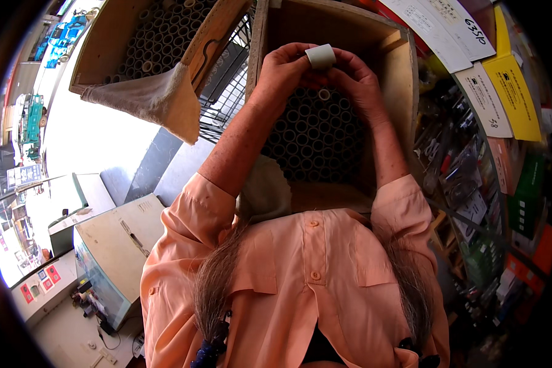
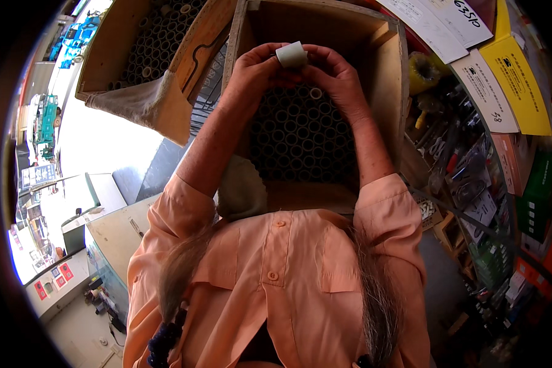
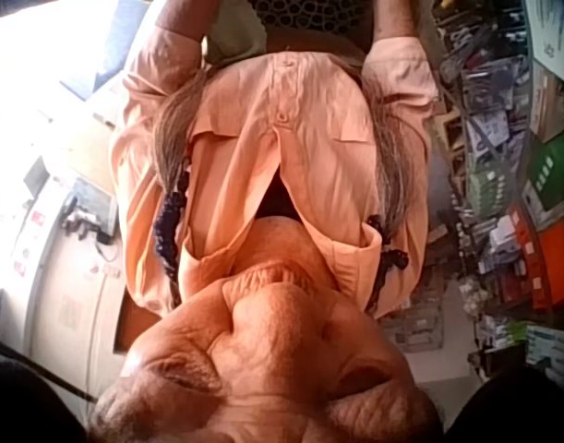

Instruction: The person repeatedly picks up small white cylindrical objects from a wooden crate and places them into a second wooden crate. The person handles the cylinders one by one, transferring them between the two containers in a repetitive sorting motion.

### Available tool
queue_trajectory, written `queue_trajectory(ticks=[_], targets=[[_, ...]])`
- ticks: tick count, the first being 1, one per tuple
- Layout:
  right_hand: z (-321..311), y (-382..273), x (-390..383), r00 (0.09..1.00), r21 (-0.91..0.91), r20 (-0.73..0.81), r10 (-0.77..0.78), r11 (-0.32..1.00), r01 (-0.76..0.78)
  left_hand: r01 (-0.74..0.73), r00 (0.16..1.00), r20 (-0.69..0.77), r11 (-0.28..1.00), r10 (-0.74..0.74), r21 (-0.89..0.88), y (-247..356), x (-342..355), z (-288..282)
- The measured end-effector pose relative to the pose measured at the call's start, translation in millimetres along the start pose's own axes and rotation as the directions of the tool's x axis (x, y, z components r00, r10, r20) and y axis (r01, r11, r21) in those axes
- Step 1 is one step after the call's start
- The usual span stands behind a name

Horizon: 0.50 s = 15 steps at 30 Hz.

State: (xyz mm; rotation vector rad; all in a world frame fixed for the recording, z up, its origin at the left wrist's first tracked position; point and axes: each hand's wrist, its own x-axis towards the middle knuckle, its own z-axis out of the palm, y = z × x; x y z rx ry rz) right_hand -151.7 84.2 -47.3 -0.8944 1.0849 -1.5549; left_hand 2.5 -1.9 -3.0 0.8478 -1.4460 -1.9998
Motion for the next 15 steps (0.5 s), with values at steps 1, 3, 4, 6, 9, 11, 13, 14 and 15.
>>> queue_trajectory(ticks=[1, 3, 4, 6, 9, 11, 13, 14, 15], targets=[[-1.1, 1.7, 0.9, 1.000, -0.025, -0.010, -0.012, 1.000, 0.011, 0.000, 1.000, 0.003, 1.000, 0.000, 0.009, 0.4, -0.2, 0.3], [-7.5, 4.9, 3.8, 0.998, -0.030, -0.064, 0.007, 1.000, -0.009, -0.007, 0.999, -0.035, 1.000, 0.008, 0.022, -1.0, 0.2, 0.7], [-12.5, 7.1, 5.5, 0.996, -0.032, -0.092, 0.015, 0.999, -0.018, -0.011, 0.999, -0.053, 1.000, 0.013, 0.029, -1.5, 0.4, 0.8], [-24.6, 19.4, 7.6, 0.993, -0.358, -0.116, -0.005, 0.933, -0.038, 0.004, 0.999, -0.052, 0.999, -0.002, 0.037, -1.9, 0.9, -0.2], [-28.9, 34.1, 1.6, 0.993, -0.807, -0.109, 0.041, 0.580, -0.113, 0.008, 0.998, -0.065, 0.998, -0.004, 0.065, -2.9, 1.3, -0.4], [-29.6, 54.2, -3.8, 0.998, -0.946, -0.030, 0.061, 0.320, -0.048, 0.007, 0.998, -0.066, 0.997, -0.002, 0.075, -2.4, 1.3, 0.8], [-33.2, 78.0, -5.1, 0.993, -0.964, 0.004, 0.118, 0.263, -0.027, 0.013, 0.998, -0.059, 0.998, -0.009, 0.065, -3.2, 2.3, -0.2], [-38.1, 88.3, -4.4, 0.980, -0.976, 0.003, 0.199, 0.213, -0.040, 0.013, 0.999, -0.050, 0.998, -0.010, 0.068, -3.1, 3.2, 0.8], [-33.8, 88.7, -3.3, 0.959, -0.985, 0.007, 0.282, 0.166, -0.041, 0.014, 0.999, -0.050, 0.997, -0.011, 0.071, -3.0, 2.2, 0.1]])
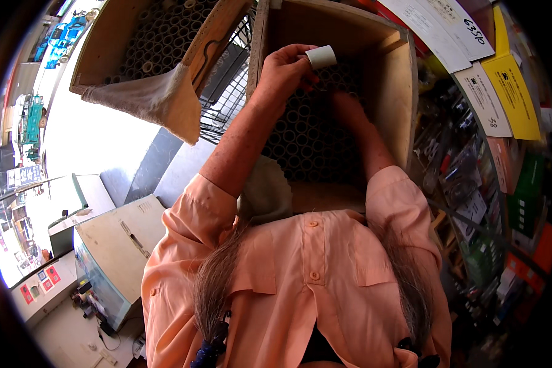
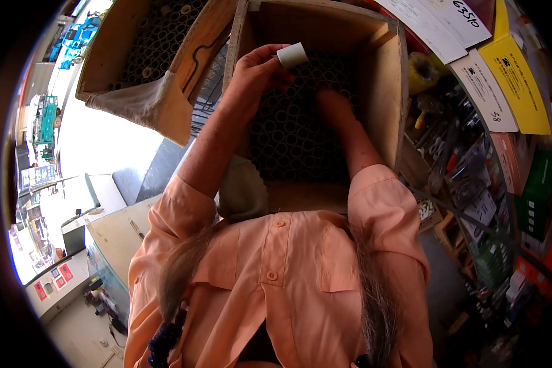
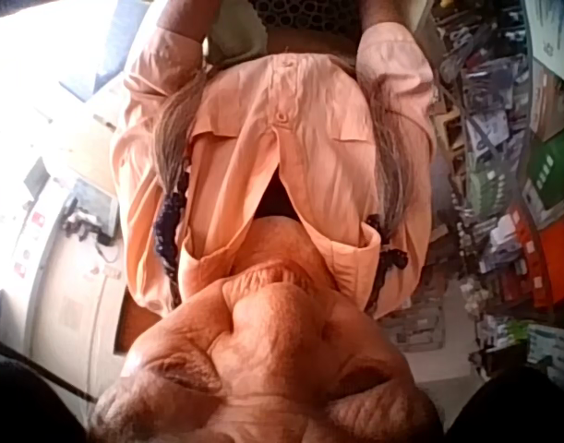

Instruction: The person repeatedly picks up small white cylindrical objects from a wooden crate and places them into a second wooden crate. The person handles the cylinders one by one, transferring them between the two containers in a repetitive sorting motion.

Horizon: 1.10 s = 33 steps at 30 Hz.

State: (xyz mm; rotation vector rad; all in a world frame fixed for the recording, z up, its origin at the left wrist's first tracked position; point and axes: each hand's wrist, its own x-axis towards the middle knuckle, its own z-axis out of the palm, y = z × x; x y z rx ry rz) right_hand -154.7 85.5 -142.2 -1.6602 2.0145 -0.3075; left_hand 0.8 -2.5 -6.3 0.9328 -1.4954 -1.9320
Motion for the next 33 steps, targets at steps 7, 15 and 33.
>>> queue_trajectory(ticks=[7, 15, 33], targets=[[-3.5, -6.4, -3.8, 0.999, 0.027, 0.000, -0.050, 0.998, 0.050, -0.002, 1.000, -0.014, 1.000, 0.002, 0.006, 2.5, -2.6, 1.3], [-37.5, -22.0, -5.0, 0.989, 0.464, -0.091, 0.115, 0.884, -0.060, 0.018, 0.999, -0.031, 1.000, -0.018, 0.009, 3.7, -3.5, 1.4], [-82.3, -40.3, -17.8, 0.943, 0.937, -0.307, 0.125, 0.214, 0.276, 0.000, 0.997, -0.074, 0.991, 0.010, 0.135, -6.4, 1.9, -1.1]])
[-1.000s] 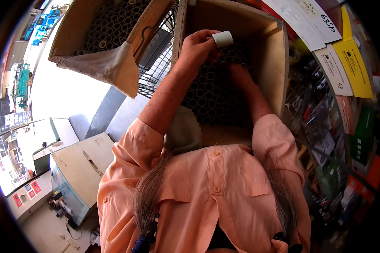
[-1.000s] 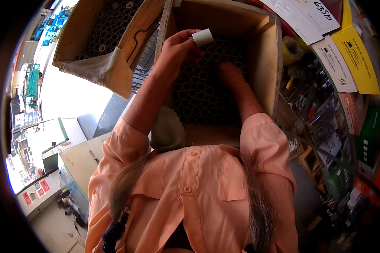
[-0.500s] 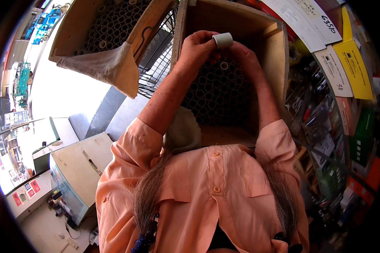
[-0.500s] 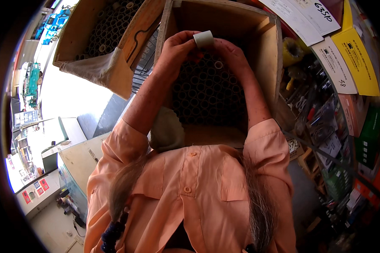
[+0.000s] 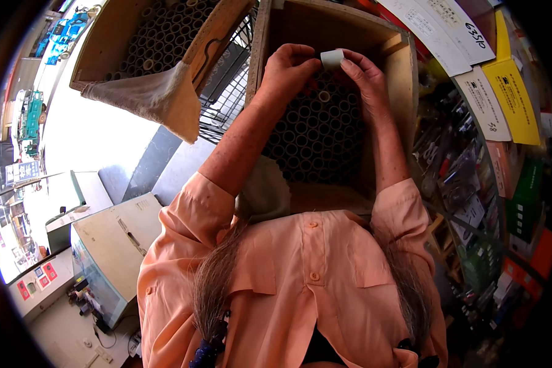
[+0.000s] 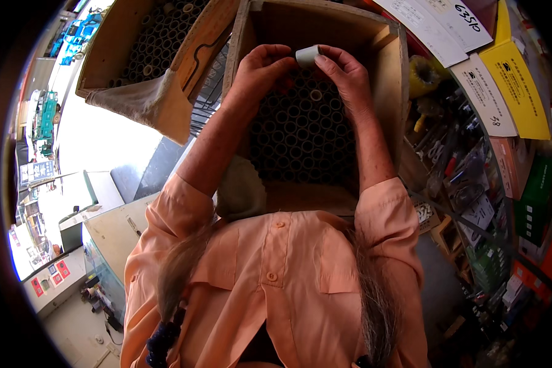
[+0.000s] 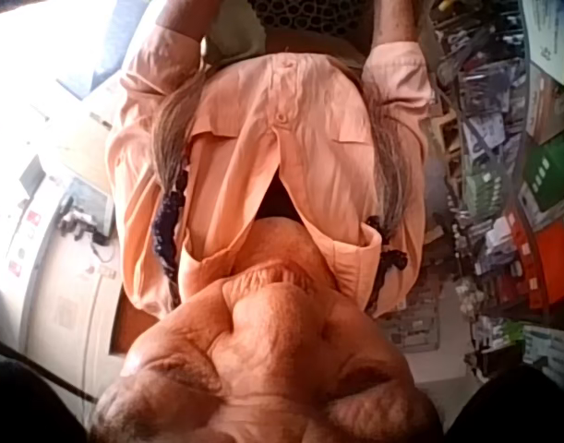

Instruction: The person repeatedly picks up small white cylindrical objects from a wooden crate and places them into a second wooden crate. The person handles the cylinders one by one, transferring them between the two containers in a repetitive sorting motion.

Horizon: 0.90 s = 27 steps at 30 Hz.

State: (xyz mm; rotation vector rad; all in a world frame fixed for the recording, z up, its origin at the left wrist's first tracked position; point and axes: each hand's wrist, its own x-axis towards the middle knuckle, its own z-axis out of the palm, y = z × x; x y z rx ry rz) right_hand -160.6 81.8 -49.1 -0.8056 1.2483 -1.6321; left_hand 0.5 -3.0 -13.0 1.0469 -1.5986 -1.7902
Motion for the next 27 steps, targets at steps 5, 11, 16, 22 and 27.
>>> queue_trajectory(ticks=[5, 11, 16, 22, 27], targets=[[-32.1, 46.5, 3.8, 0.998, -0.804, -0.058, 0.040, 0.591, -0.070, 0.002, 1.000, 0.009, 1.000, -0.002, -0.003, 1.0, 2.8, 3.9], [-29.9, 68.3, 1.1, 0.984, -0.933, 0.004, 0.176, 0.355, -0.059, 0.022, 1.000, 0.011, 1.000, -0.022, 0.000, 3.9, -1.0, 1.8], [-30.7, 77.9, 4.4, 0.937, -0.986, -0.026, 0.349, 0.146, -0.082, 0.017, 1.000, 0.018, 1.000, -0.018, 0.010, 6.1, -2.9, 2.0], [-20.1, 58.2, 4.6, 0.936, -0.992, -0.043, 0.349, 0.100, -0.082, 0.015, 1.000, 0.022, 1.000, -0.016, 0.022, 4.2, -1.5, 1.0], [-12.7, -5.3, -0.9, 0.861, -0.891, 0.045, -0.506, 0.369, 0.263, -0.007, 1.000, 0.023, 1.000, 0.007, 0.011, 4.4, -0.4, 1.2]])
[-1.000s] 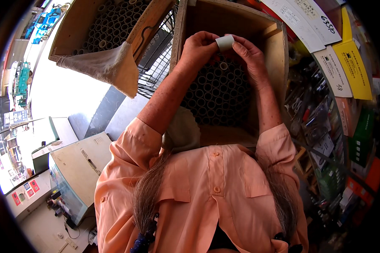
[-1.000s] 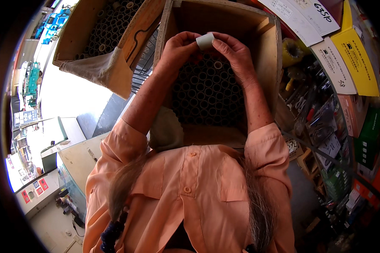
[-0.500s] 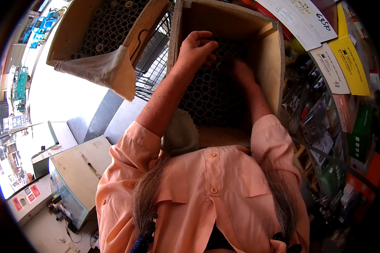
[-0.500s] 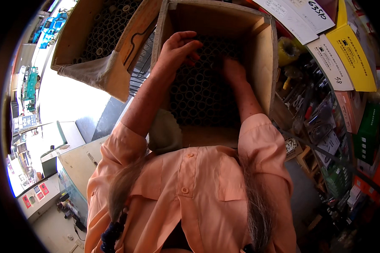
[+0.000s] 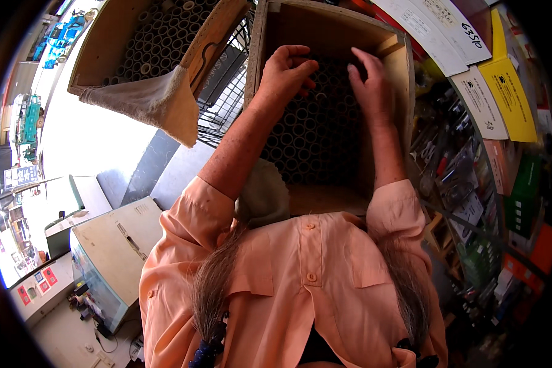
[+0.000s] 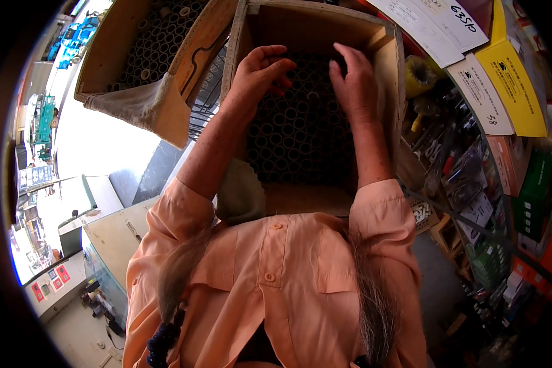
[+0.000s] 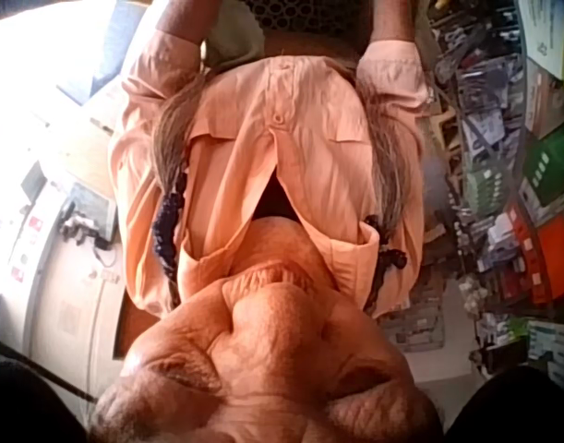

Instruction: The person repeatedly picks up small white cylindrical objects from a wooden crate and places them into a second wooden crate. The person handles the cylinders one by one, transferring them between the two containers in a repetitive sorting motion.

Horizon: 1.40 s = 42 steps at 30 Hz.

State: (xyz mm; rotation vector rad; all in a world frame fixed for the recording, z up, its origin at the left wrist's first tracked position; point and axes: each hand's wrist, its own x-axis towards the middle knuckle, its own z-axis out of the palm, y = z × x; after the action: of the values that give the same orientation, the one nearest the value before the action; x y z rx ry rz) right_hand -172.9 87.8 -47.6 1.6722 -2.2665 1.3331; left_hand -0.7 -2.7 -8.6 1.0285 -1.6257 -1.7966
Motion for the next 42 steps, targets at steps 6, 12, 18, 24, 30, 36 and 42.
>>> queue_trajectory(ticks=[6, 12, 18, 24, 30, 36, 42], targets=[[-54.9, 22.1, 10.4, 0.954, -0.398, -0.283, -0.102, 0.917, -0.020, -0.003, 1.000, 0.012, 1.000, 0.004, -0.023, -0.2, 0.5, 0.3], [-51.5, 37.2, 0.9, 0.908, -0.215, -0.083, 0.412, 0.882, -0.420, 0.020, 0.999, 0.047, 0.998, -0.017, -0.054, 5.1, -3.6, 0.4], [-54.1, 41.8, 0.5, 0.888, -0.154, -0.074, 0.454, 0.875, -0.460, 0.031, 0.996, 0.083, 0.991, -0.020, -0.133, 0.8, -4.7, 6.5], [-50.7, 41.7, 2.2, 0.881, -0.184, -0.091, 0.464, 0.862, -0.473, -0.017, 0.963, 0.264, 0.989, 0.057, -0.150, 31.9, -20.9, -9.9], [-53.6, 43.1, 0.1, 0.863, -0.150, -0.070, 0.501, 0.850, -0.505, -0.256, 0.963, 0.107, 0.963, 0.247, 0.082, 77.7, -0.1, -102.5], [-54.3, 32.8, 1.5, 0.843, -0.119, -0.056, 0.535, 0.835, -0.538, -0.144, 0.896, -0.378, 0.958, 0.233, 0.248, 86.3, 52.5, -248.5], [-47.2, 39.9, 0.4, 0.873, -0.125, -0.095, 0.478, 0.864, -0.487, -0.002, 0.825, -0.479, 0.850, 0.299, 0.527, 55.0, 111.1, -340.6]])
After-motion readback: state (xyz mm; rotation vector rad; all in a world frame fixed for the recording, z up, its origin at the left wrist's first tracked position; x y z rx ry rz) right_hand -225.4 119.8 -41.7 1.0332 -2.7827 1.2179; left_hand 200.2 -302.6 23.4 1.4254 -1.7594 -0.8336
